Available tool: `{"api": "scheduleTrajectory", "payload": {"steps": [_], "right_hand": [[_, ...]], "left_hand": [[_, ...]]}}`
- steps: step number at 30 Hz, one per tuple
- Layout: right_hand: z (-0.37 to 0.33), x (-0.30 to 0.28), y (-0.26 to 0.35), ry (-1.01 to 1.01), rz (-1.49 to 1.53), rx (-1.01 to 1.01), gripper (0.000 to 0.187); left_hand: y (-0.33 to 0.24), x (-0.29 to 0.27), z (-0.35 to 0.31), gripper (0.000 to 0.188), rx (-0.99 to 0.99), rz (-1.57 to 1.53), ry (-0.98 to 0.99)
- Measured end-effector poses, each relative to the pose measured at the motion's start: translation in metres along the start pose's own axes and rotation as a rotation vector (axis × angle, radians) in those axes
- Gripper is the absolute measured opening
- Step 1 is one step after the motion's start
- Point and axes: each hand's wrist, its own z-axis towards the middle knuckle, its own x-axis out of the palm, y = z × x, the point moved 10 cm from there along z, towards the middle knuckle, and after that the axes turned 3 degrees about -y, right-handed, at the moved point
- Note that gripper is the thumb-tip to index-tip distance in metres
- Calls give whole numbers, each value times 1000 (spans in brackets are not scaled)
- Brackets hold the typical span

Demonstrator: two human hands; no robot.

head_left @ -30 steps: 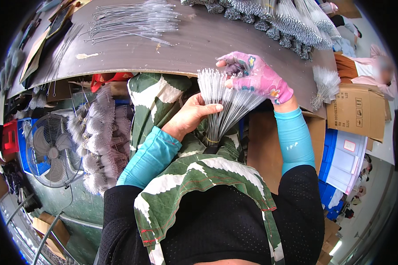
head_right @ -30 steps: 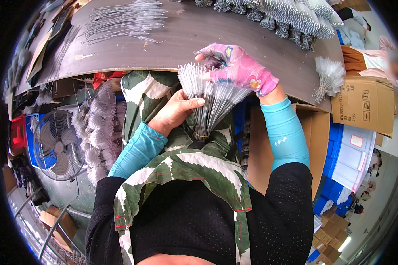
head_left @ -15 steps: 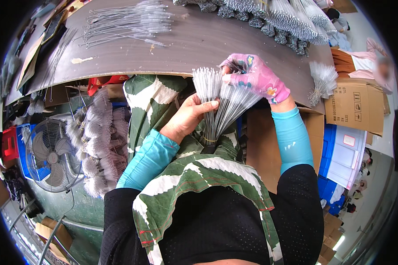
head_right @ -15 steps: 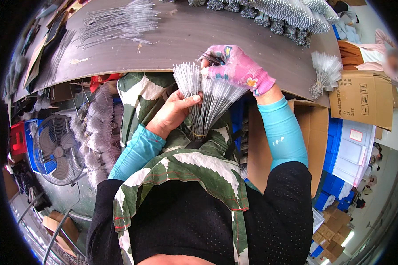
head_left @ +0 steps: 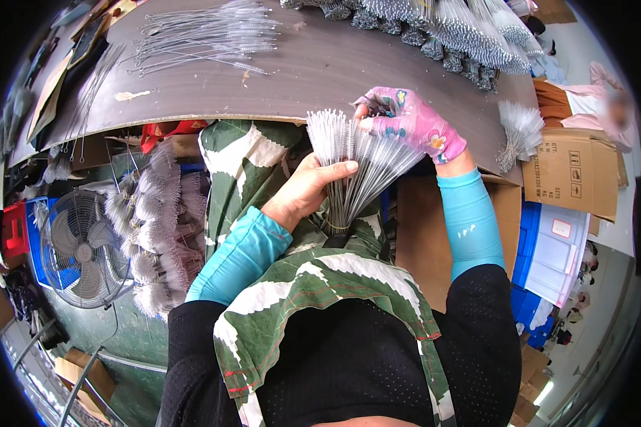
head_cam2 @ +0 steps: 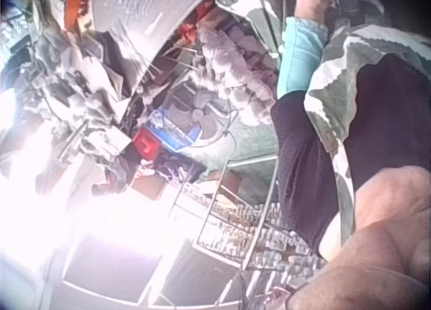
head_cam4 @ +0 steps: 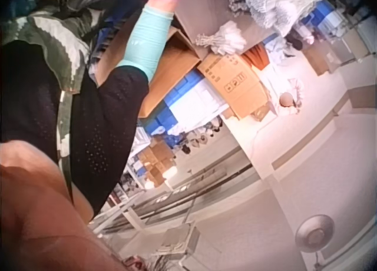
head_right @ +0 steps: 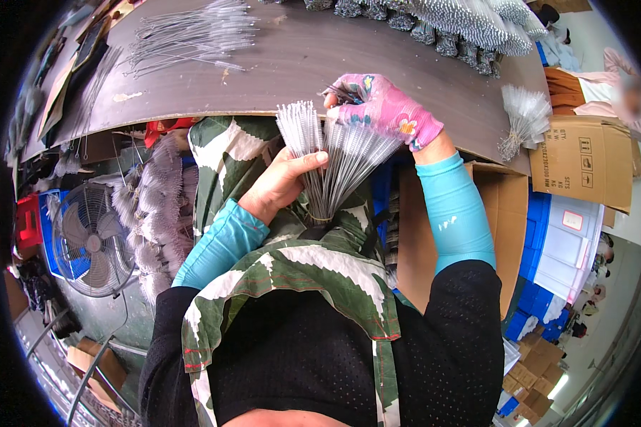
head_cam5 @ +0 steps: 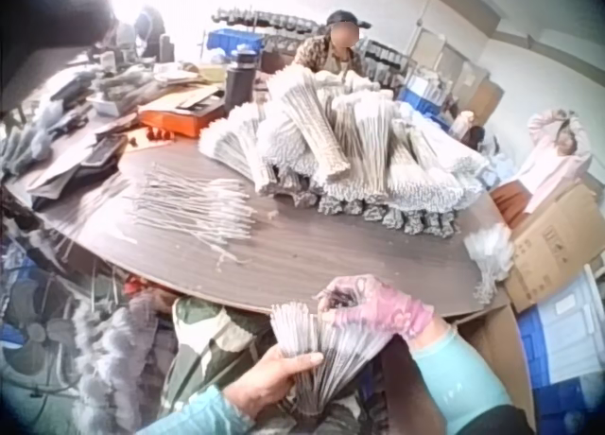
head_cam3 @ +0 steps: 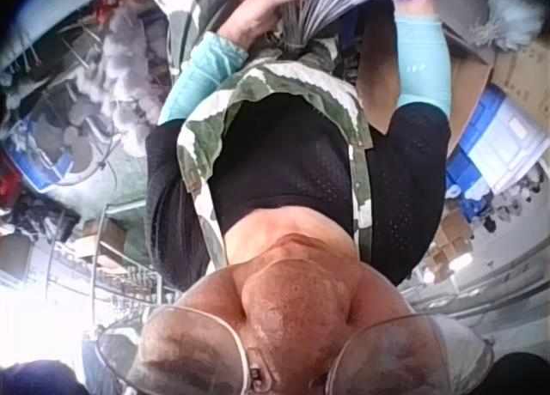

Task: Assembling, bundling, and trimming white plastic bristles for brushes.

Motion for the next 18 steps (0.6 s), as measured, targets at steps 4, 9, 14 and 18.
{"api": "scheduleTrajectory", "payload": {"steps": [4, 9, 14, 18], "right_hand": [[-2, -5, 11, -45, 80, -109, 20], [-40, -8, 86, -363, -477, -404, 32], [-47, 23, 78, -407, -1255, -464, 35], [-47, 27, 70, -402, -1363, -513, 35]], "left_hand": [[4, -1, 3, 33, -16, 55, 14], [2, 2, 4, 33, -36, 32, 28], [4, 0, 6, 31, -87, -17, 46], [7, -2, 9, 26, -85, -12, 77]]}}
